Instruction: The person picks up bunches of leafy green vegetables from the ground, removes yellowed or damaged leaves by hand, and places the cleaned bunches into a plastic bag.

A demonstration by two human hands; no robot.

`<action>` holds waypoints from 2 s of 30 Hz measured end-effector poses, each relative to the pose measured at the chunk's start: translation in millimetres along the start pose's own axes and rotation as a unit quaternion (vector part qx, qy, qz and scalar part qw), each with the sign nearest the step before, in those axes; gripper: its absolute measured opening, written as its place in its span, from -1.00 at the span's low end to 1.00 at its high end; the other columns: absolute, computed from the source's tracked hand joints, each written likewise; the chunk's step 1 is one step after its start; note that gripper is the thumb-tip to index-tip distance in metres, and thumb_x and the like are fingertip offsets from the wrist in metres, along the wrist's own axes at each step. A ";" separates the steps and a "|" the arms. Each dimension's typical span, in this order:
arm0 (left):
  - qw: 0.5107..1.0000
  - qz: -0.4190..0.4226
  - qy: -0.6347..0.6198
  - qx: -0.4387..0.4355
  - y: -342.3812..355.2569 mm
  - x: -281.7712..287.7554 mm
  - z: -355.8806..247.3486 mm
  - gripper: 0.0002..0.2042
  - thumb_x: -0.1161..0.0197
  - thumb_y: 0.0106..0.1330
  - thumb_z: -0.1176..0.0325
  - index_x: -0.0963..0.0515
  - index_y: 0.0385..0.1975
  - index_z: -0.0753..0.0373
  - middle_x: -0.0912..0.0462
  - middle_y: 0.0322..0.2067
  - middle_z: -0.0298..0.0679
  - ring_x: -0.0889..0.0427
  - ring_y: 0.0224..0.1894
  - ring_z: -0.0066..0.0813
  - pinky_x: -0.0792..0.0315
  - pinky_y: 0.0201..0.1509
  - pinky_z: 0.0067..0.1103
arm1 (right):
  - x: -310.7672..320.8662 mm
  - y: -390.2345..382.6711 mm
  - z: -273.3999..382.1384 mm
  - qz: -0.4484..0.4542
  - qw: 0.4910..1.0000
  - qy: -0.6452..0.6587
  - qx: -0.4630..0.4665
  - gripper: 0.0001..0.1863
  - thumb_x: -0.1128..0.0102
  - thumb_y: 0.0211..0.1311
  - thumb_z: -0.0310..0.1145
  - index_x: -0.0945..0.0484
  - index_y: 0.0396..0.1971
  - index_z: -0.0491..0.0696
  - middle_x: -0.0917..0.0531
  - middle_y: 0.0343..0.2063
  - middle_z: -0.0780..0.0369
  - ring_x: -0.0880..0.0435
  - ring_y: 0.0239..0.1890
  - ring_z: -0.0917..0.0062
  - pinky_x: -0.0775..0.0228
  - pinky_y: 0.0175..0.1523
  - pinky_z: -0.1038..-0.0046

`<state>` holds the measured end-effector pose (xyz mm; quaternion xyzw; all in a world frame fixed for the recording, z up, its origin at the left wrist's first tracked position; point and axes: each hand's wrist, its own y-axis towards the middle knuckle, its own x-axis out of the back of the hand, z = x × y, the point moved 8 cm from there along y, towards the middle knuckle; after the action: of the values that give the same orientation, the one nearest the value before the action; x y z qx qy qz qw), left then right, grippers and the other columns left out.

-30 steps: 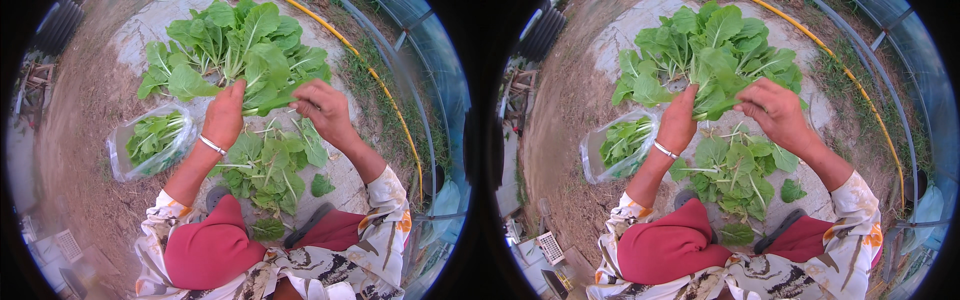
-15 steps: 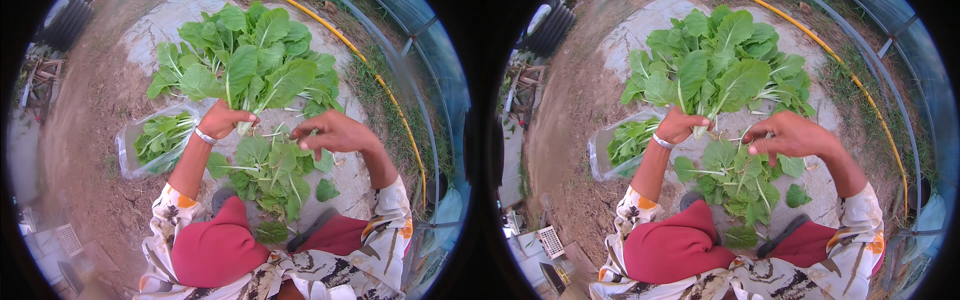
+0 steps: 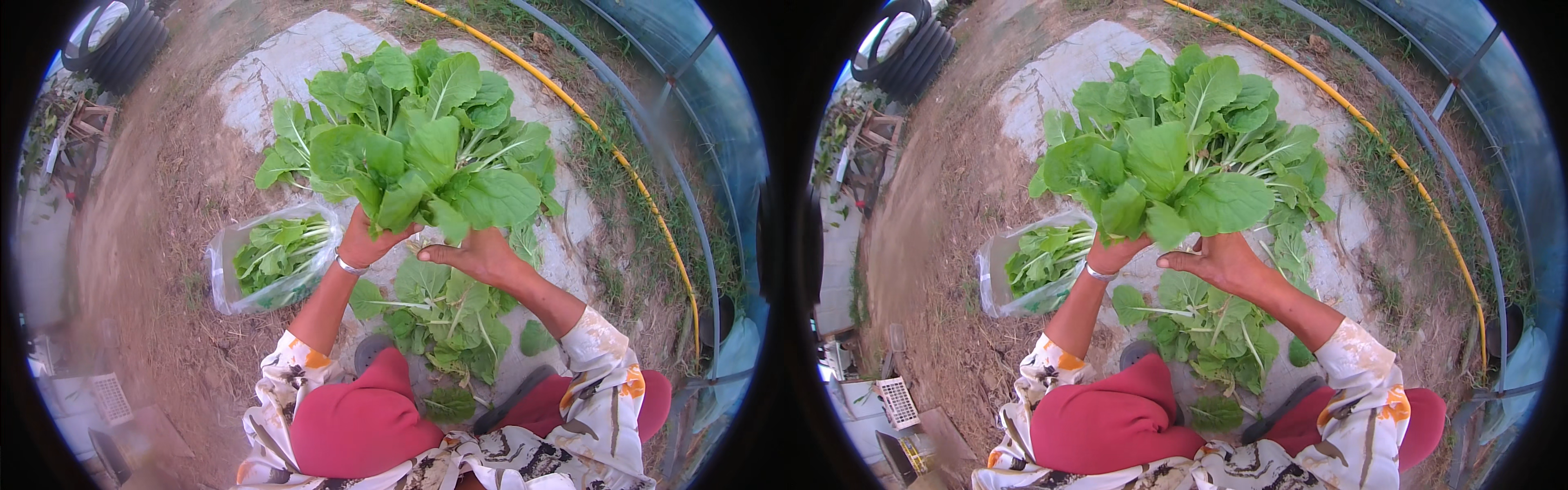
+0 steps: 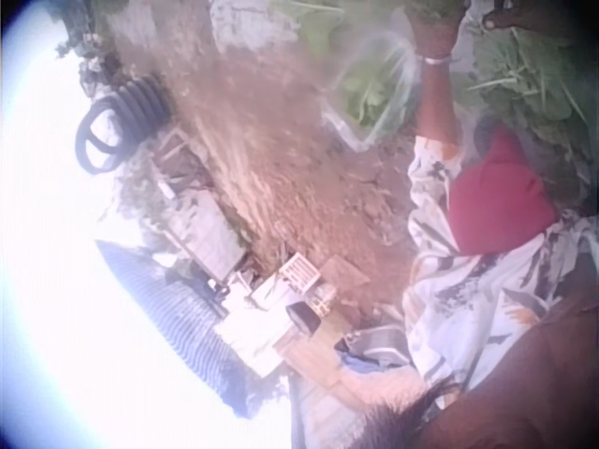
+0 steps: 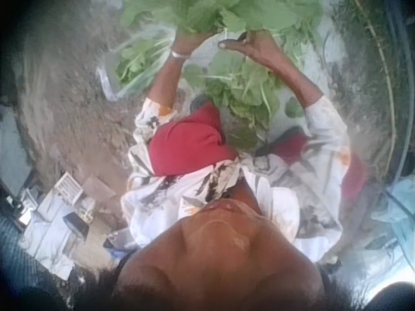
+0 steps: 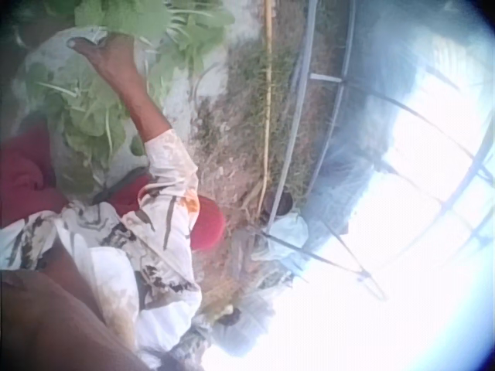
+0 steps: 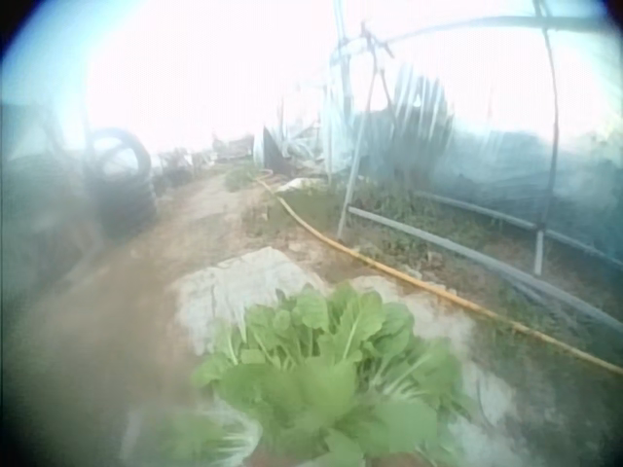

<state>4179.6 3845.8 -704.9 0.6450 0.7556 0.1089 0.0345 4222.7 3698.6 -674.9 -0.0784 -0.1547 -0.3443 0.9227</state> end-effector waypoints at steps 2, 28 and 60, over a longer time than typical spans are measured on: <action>1.000 0.001 0.028 -0.002 0.8 -1.7 -11.7 -0.68 -0.40 0.05 0.52 -0.57 -0.15 0.29 -0.67 -0.23 -0.26 -0.60 -0.21 -0.56 -0.49 -0.12 -0.56 | -2.7 3.1 0.5 -0.003 1.000 0.005 -0.022 -0.31 -0.50 -0.12 -0.11 -0.44 -0.03 -0.18 -0.53 -0.09 0.13 -0.55 -0.15 0.42 -0.47 -0.17 0.38; 0.658 -0.343 0.635 0.216 -171.8 226.0 -100.7 -0.52 -0.40 0.00 0.38 -0.47 -0.02 0.25 -0.57 -0.13 -0.17 -0.51 -0.07 -0.24 -0.37 0.05 -0.37 | -161.6 99.6 50.4 0.014 0.979 0.102 0.178 -0.51 -0.47 -0.10 -0.42 -0.51 -0.10 -0.18 -0.64 -0.24 0.24 -0.60 -0.20 0.52 -0.45 -0.04 0.45; 0.790 -0.507 0.315 0.142 -183.4 238.0 -72.2 -0.66 -0.16 0.27 0.47 -0.42 0.05 0.29 -0.57 -0.30 -0.22 -0.50 -0.36 -0.57 -0.40 -0.28 -0.64 | -282.1 57.0 9.1 0.182 0.940 -0.246 0.152 -0.58 -0.08 -0.02 -0.50 -0.41 -0.07 -0.23 -0.48 -0.16 0.03 -0.46 -0.07 0.18 -0.28 0.05 0.26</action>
<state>3948.9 4044.5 -651.9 0.0970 0.9499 0.1646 -0.2474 4056.5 3916.0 -764.2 -0.0464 -0.4106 -0.1125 0.9037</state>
